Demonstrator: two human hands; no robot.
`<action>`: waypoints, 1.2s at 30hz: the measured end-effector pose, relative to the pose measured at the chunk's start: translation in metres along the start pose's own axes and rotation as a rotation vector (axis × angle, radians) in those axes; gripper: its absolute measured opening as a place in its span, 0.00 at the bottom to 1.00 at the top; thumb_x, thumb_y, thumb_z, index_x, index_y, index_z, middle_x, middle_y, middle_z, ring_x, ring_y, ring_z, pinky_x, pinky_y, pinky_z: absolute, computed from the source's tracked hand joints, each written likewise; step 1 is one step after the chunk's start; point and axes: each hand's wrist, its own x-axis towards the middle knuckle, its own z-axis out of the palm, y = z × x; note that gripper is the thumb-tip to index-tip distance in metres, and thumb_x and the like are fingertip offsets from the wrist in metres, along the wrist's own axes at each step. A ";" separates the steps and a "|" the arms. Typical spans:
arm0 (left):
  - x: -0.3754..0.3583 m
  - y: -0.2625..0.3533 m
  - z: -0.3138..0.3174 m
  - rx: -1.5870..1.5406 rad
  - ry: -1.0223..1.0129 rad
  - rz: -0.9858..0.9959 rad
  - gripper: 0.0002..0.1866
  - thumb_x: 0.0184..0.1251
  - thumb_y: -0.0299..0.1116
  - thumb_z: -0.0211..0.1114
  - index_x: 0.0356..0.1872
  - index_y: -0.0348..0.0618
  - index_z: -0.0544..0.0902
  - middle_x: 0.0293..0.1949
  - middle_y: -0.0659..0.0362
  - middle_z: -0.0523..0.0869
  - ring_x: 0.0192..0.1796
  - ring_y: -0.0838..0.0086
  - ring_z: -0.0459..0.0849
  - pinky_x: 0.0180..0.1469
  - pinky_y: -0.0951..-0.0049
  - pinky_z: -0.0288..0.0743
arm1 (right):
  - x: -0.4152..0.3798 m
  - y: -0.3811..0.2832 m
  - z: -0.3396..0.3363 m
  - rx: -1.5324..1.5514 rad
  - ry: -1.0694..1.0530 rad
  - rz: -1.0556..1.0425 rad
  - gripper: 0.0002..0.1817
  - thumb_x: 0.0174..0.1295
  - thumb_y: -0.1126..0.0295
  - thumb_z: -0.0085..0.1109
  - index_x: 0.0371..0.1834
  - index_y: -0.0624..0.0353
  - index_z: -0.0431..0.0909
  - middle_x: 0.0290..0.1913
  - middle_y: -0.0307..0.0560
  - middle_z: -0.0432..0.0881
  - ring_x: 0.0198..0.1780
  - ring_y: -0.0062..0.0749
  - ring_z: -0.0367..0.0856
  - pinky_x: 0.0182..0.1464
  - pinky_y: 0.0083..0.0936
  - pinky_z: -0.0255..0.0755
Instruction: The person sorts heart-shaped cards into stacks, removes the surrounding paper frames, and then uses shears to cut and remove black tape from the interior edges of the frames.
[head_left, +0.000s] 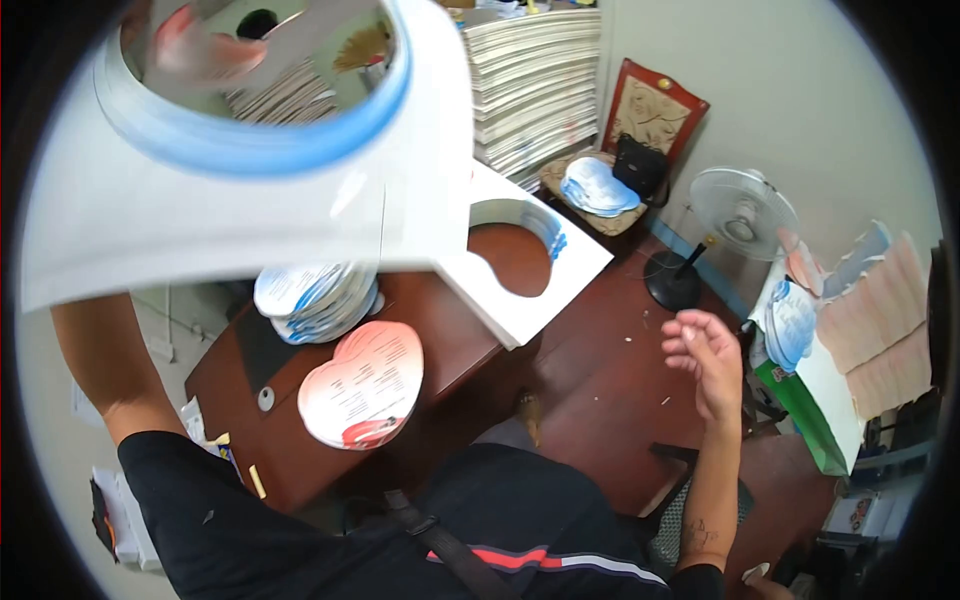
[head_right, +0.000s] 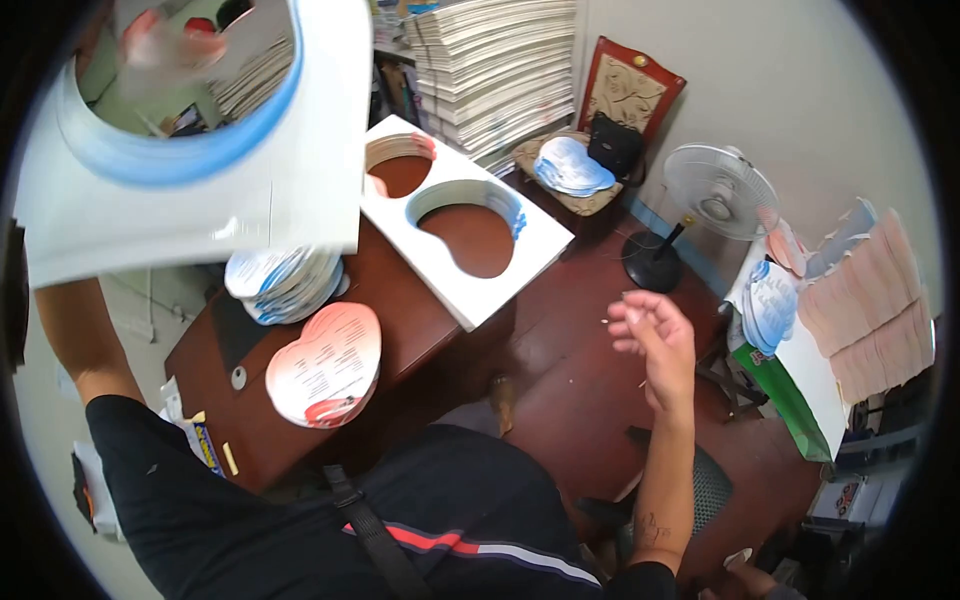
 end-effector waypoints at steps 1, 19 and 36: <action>0.017 -0.013 0.019 0.068 -0.010 -0.004 0.16 0.80 0.35 0.50 0.28 0.40 0.70 0.19 0.65 0.64 0.17 0.83 0.59 0.19 0.79 0.55 | 0.015 -0.015 -0.002 -0.036 0.026 -0.082 0.14 0.69 0.69 0.59 0.53 0.63 0.76 0.47 0.45 0.84 0.40 0.20 0.83 0.40 0.17 0.77; 0.164 -0.188 0.243 0.861 0.067 0.132 0.15 0.74 0.37 0.62 0.48 0.33 0.78 0.30 0.64 0.77 0.32 0.84 0.73 0.35 0.81 0.67 | 0.347 -0.176 -0.121 -1.145 0.522 -1.368 0.50 0.39 0.68 0.77 0.72 0.52 0.64 0.68 0.54 0.70 0.73 0.52 0.63 0.74 0.52 0.48; 0.175 -0.230 0.256 0.998 0.401 -0.078 0.18 0.75 0.36 0.56 0.25 0.34 0.75 0.20 0.62 0.71 0.25 0.81 0.65 0.28 0.74 0.61 | 0.508 -0.232 -0.074 -0.622 -1.494 -0.148 0.22 0.65 0.53 0.65 0.27 0.65 0.82 0.12 0.34 0.69 0.12 0.14 0.62 0.15 0.15 0.57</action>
